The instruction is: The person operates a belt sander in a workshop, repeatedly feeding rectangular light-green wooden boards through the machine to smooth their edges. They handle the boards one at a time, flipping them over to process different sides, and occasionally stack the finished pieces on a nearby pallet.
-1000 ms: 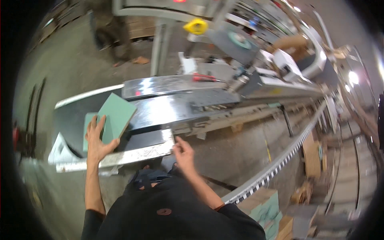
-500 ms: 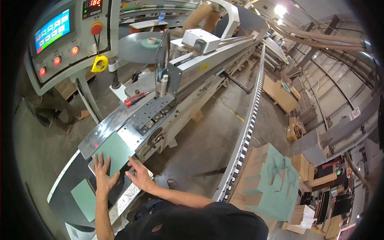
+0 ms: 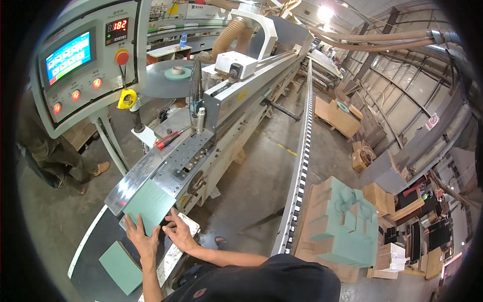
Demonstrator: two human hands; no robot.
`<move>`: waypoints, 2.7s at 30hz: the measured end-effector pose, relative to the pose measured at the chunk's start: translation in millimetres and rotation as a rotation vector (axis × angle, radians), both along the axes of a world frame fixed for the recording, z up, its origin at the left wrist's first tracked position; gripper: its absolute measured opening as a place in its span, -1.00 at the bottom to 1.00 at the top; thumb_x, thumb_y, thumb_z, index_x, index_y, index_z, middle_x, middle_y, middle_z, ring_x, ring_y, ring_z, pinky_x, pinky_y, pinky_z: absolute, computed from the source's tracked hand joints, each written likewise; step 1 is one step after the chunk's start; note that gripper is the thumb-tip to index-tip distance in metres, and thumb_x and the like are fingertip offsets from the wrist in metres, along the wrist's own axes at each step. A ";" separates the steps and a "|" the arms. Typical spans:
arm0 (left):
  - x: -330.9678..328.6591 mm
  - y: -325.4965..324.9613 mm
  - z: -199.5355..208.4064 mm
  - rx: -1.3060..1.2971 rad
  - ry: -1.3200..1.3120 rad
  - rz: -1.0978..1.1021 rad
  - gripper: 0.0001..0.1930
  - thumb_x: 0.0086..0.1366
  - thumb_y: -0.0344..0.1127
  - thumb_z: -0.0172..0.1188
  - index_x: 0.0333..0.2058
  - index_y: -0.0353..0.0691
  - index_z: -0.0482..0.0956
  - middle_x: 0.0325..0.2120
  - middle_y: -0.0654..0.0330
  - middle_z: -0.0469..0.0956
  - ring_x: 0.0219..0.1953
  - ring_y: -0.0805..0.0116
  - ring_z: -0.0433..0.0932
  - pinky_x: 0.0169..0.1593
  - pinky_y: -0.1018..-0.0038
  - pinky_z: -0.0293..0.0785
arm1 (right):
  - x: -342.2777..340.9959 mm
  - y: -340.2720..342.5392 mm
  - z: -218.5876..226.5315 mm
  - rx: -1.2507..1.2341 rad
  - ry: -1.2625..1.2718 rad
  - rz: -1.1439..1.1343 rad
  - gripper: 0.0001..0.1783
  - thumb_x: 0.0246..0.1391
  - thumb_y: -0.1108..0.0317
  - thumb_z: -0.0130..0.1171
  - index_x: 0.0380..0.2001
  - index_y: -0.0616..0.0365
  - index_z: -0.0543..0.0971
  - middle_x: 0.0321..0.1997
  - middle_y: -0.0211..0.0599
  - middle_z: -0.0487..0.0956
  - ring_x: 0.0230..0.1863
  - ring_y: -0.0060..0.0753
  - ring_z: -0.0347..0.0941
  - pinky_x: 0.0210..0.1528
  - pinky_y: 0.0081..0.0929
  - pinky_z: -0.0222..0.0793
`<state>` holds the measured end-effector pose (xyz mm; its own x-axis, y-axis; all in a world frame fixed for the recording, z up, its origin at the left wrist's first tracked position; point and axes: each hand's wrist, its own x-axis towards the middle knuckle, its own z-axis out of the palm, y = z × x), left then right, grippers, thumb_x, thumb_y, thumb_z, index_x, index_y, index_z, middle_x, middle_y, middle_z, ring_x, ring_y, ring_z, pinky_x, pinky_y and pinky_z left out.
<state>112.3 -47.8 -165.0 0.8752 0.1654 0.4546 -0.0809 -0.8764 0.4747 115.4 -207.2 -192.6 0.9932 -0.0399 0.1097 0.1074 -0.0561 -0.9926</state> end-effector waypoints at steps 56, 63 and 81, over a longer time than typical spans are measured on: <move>178.8 -225.7 19.6 -0.056 0.046 -0.164 -0.42 0.06 -0.26 0.47 0.06 -0.38 0.60 -0.04 -0.21 0.59 0.13 -0.17 0.47 0.30 -0.04 0.15 | 194.7 -213.0 22.2 -0.138 -0.059 -0.109 -0.25 0.15 0.55 0.25 0.40 0.34 0.25 -0.10 -0.22 0.49 -0.24 -0.46 0.50 -0.24 -0.54 0.54; 224.6 -274.0 12.5 -0.096 -0.032 -0.192 -0.44 0.06 -0.26 0.47 0.04 -0.35 0.61 -0.30 -0.15 0.64 -0.10 -0.15 0.58 0.14 0.06 0.31 | 238.2 -256.1 14.1 -0.235 -0.106 -0.166 -0.20 0.12 0.57 0.22 0.42 0.35 0.20 -0.12 -0.18 0.49 -0.23 -0.39 0.50 -0.25 -0.46 0.53; -61.5 -19.9 41.1 0.096 -0.096 0.742 -0.35 0.05 -0.22 0.44 0.14 -0.30 0.51 0.22 -0.25 0.37 0.26 -0.34 0.30 0.27 -0.10 0.24 | 142.5 -247.2 -46.3 -0.090 0.153 0.011 -0.47 0.24 0.50 0.16 0.27 0.41 0.44 -0.24 -0.54 0.43 -0.30 -0.67 0.30 -0.29 -0.66 0.29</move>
